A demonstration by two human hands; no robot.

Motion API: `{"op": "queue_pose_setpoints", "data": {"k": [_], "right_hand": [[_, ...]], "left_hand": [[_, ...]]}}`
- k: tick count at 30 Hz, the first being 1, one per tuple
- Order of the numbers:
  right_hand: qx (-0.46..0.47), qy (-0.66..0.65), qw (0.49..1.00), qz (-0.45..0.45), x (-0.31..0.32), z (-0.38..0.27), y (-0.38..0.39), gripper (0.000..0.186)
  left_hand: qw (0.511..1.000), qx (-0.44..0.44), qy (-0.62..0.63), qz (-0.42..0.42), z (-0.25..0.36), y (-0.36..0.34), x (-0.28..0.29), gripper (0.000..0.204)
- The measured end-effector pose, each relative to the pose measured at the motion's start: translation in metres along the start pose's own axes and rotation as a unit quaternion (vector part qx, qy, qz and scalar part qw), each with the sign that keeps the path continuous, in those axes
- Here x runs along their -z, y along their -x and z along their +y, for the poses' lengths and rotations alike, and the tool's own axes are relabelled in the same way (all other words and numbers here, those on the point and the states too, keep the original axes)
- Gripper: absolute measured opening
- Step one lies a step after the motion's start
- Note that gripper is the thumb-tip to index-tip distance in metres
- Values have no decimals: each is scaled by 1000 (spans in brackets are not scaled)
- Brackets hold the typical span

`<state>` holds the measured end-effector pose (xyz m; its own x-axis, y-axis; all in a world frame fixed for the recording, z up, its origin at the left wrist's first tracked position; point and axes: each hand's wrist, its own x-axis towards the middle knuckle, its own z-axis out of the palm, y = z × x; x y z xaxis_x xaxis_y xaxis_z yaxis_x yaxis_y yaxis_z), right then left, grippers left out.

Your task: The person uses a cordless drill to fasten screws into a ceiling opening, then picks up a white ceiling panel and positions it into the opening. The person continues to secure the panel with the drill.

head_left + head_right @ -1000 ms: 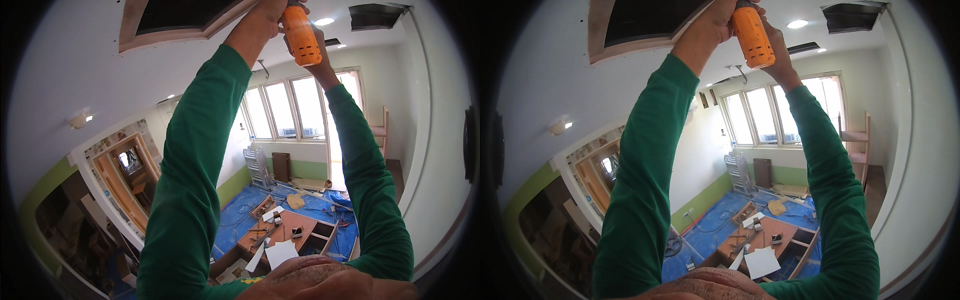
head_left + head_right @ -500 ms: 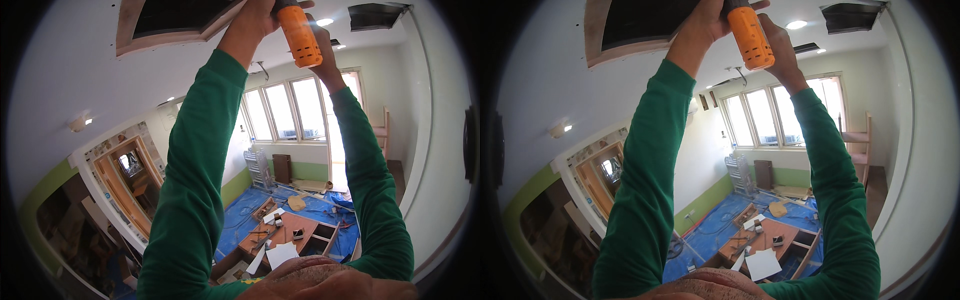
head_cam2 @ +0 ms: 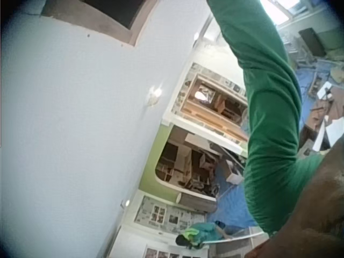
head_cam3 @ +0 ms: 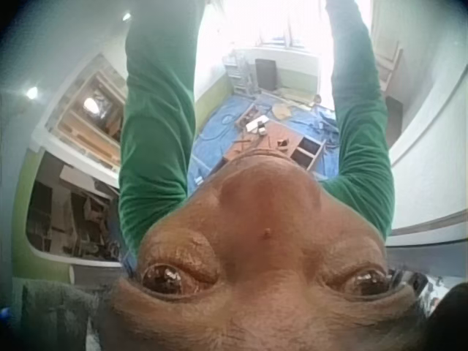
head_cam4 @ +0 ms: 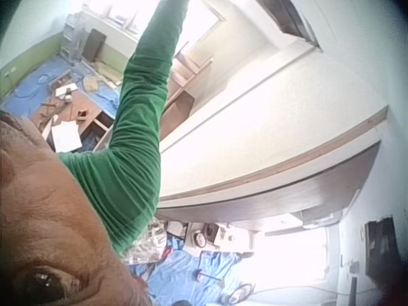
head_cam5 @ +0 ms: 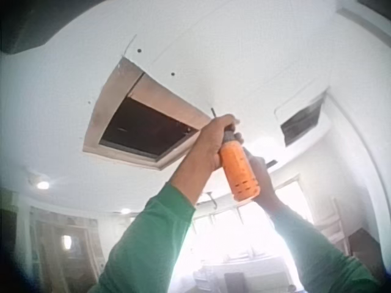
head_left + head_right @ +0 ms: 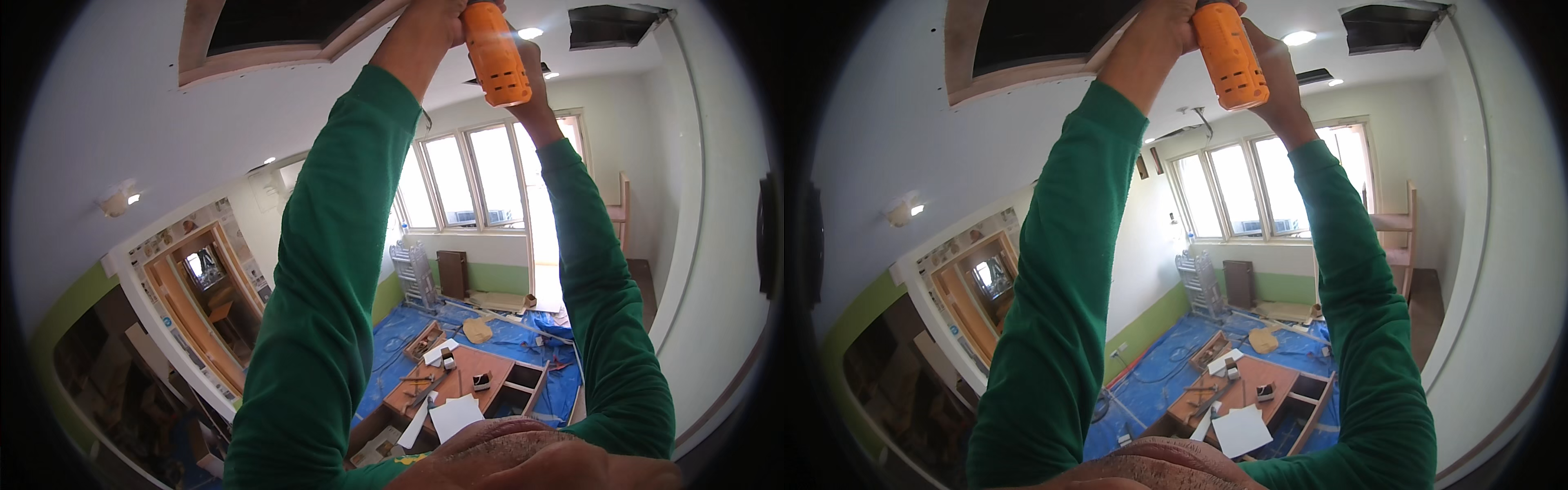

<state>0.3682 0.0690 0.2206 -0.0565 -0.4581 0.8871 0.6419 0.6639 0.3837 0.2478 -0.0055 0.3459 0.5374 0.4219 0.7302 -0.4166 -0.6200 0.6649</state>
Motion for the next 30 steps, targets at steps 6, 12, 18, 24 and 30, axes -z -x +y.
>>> {"op": "queue_pose_setpoints", "data": {"k": [6,12,18,24,30], "right_hand": [[115,31,991,56,-4,1,-3,51],[91,51,993,50,3,-6,-4,50],[-5,94,995,-17,29,-5,-13,44],[-96,72,991,-53,29,-20,-23,40],[-166,105,978,-74,32,-16,-26,40]], "left_hand": [[999,2,-19,36,4,-1,-7,15],[992,-27,-102,69,5,-3,-7,17],[990,-32,-112,78,-3,-6,-14,17],[986,-34,-122,106,10,6,-16,18],[986,-43,-125,105,4,-1,-15,19]]}}
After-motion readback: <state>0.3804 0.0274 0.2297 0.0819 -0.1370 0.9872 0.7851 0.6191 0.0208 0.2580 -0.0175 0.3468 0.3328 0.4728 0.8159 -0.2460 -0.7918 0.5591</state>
